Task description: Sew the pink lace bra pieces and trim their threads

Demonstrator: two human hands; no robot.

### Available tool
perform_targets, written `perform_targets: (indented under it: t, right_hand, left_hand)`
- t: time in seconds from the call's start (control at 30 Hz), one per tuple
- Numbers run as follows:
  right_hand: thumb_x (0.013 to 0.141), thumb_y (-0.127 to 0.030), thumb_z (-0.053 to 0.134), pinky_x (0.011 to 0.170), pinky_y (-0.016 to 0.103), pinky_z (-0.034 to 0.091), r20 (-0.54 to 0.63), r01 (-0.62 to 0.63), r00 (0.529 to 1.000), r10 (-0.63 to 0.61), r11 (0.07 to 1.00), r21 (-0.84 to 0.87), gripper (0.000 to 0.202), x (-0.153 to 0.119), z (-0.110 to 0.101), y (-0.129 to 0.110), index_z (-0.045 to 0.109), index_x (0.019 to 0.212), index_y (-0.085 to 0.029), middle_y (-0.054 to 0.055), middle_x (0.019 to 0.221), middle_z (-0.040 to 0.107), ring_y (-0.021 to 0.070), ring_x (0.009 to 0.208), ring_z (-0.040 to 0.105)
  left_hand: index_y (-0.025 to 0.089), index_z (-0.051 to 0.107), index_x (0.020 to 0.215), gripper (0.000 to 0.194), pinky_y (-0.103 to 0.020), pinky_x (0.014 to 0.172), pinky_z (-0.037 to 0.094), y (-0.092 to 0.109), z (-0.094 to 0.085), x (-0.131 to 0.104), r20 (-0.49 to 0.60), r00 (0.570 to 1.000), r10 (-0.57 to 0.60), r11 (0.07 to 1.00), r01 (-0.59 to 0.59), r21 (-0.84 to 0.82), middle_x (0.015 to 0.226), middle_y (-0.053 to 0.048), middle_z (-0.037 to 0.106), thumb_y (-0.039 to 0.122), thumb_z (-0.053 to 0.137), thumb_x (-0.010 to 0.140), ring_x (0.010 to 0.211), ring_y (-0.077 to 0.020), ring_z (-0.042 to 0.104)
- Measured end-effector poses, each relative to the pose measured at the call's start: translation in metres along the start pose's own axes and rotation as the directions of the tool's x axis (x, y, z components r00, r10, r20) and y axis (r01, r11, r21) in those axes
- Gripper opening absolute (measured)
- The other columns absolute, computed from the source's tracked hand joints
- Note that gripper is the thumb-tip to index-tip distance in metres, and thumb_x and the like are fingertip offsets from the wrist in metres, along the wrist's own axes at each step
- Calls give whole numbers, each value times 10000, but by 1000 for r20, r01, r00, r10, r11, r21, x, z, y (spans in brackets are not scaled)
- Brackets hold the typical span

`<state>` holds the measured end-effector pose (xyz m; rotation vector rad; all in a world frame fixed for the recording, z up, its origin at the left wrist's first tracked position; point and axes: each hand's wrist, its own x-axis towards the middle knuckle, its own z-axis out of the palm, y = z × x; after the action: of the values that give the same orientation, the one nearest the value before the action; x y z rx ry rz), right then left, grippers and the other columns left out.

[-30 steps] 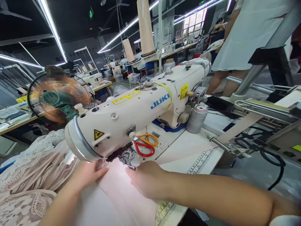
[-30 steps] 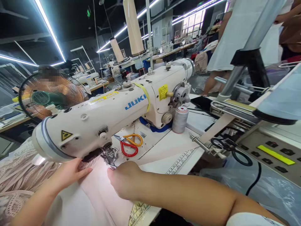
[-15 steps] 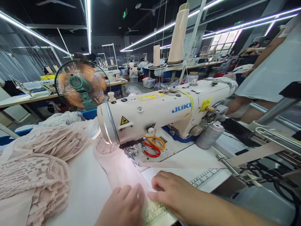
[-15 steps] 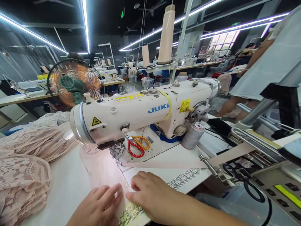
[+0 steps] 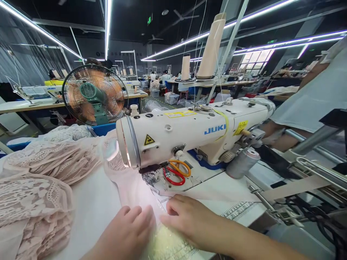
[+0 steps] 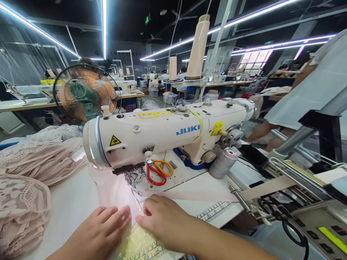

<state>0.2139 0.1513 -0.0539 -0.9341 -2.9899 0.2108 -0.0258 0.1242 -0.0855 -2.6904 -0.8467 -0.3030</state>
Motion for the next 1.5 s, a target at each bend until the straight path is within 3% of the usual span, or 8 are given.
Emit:
perform_targets:
  t: [0.37,0.53,0.87,0.97,1.13,1.23,1.37,1.5]
  right_hand:
    - [795,-182,501,524,294,180,-2,-20,1000,19,995,-103,144,21,-2,5,557,921,-222,13,785,517,158,669,467]
    - [770,-153,516,478,293,133,72,-39,996,50,989,-146,183,31,-10,4,543,938,-219,17,745,552,153,619,498]
    - [735,-132,548,439,266,227,149,-174,969,196,974,-148,429,48,-11,-2,513,1153,-223,34,717,635,223,593,604]
    - [749,-118,553,451,278,305,227,-241,936,269,960,-146,524,55,-21,-8,492,1260,-217,62,770,659,250,651,637]
    - [757,-129,600,541,349,450,407,-319,829,383,922,-218,820,70,-34,-22,227,1485,-181,135,958,683,310,785,660]
    - [721,-126,624,554,364,475,422,-297,822,384,920,-257,894,77,-32,-26,181,1497,-158,176,1078,661,329,821,658]
    - [686,-131,643,520,348,459,402,-306,829,390,917,-257,913,77,-25,-26,208,1489,-146,131,853,701,298,683,650]
    - [631,-151,677,461,312,391,270,-389,857,439,894,-222,864,70,-8,-26,337,1425,-187,102,761,673,276,588,629]
  left_hand:
    - [220,573,1176,294,-318,752,413,-26,-2,3,34,998,47,999,-46,-12,1161,-77,624,180,426,925,892,-183,567]
    - [212,578,1156,297,-321,760,412,-37,-5,6,44,998,53,999,-53,3,1158,-60,635,143,390,936,889,-174,573]
    - [191,547,1200,336,-336,728,403,-57,4,7,80,996,38,999,-40,26,1216,-66,616,117,413,901,902,-197,589]
    - [195,544,1212,355,-326,739,414,-63,2,10,116,993,29,999,-31,19,1225,-68,610,107,434,887,916,-192,592]
    - [217,541,1239,379,-332,762,420,-73,4,11,123,992,8,1000,-9,14,1241,-57,605,122,454,883,942,-200,592]
    - [222,557,1236,380,-336,775,422,-79,5,12,145,989,-6,1000,2,24,1257,-55,603,110,399,908,958,-206,591]
    - [200,581,1219,355,-362,801,431,-89,7,13,188,982,-21,999,12,47,1270,-75,600,153,356,948,990,-234,590]
    - [223,579,1232,361,-400,866,434,-98,11,11,194,978,-74,997,65,50,1207,-96,624,156,373,944,1028,-253,569]
